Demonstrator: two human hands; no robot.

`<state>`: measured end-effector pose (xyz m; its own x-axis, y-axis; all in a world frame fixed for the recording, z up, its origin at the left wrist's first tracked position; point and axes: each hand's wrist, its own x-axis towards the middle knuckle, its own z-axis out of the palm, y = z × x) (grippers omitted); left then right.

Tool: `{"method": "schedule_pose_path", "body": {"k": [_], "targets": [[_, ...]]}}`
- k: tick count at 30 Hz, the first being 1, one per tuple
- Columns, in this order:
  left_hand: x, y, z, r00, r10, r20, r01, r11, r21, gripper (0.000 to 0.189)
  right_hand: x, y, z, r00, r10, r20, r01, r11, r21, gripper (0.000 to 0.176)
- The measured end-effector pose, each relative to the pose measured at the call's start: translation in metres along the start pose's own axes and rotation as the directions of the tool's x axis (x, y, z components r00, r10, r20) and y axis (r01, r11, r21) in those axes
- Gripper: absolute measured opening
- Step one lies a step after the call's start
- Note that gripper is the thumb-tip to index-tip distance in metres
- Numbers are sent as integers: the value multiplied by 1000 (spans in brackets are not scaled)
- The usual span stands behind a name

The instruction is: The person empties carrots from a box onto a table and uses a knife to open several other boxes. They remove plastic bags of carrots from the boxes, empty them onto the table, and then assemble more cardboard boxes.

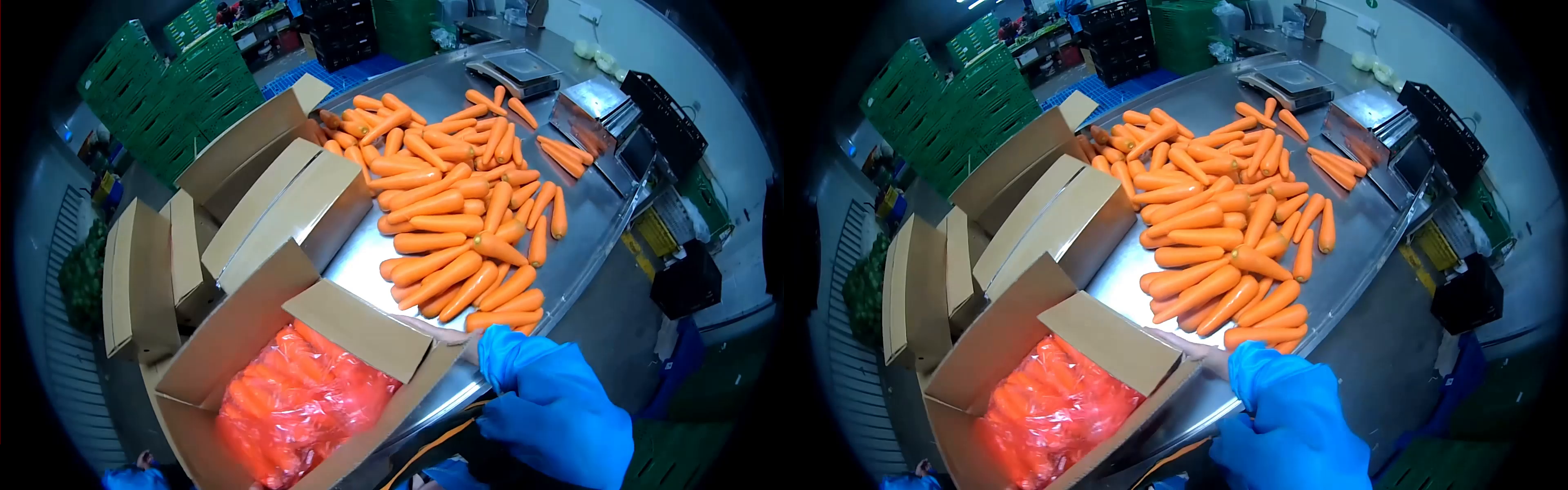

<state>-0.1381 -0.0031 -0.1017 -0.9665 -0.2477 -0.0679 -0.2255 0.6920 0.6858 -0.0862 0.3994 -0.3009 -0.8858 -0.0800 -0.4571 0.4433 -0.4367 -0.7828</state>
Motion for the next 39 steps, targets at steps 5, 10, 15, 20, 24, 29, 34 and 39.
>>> {"method": "schedule_pose_path", "body": {"k": [5,10,15,20,24,29,34,39], "targets": [[-35,174,-43,998,66,14,-67,973,222,16,-14,-4,-49,995,-20,100,17,999,29,64],[-105,388,16,850,494,184,-520,729,445,33,-15,3,-93,978,-20,209,1,996,89,64],[-192,523,91,864,432,259,-476,533,699,14,13,1,-111,952,-55,303,20,993,118,63],[-177,554,126,697,607,382,-682,396,615,13,10,-3,-106,929,-96,356,25,979,200,62],[-120,558,166,632,632,447,-754,370,542,12,-5,-10,-87,891,-136,432,-23,939,342,62],[-67,557,245,629,588,509,-771,384,508,12,-26,-55,-21,672,-316,670,-344,667,660,61],[-40,537,263,667,559,491,-742,441,505,13,-19,-134,38,446,-459,768,-747,282,602,61],[-12,494,207,729,560,394,-681,534,502,14,-25,-129,14,456,-215,864,-885,-6,466,48]]}}
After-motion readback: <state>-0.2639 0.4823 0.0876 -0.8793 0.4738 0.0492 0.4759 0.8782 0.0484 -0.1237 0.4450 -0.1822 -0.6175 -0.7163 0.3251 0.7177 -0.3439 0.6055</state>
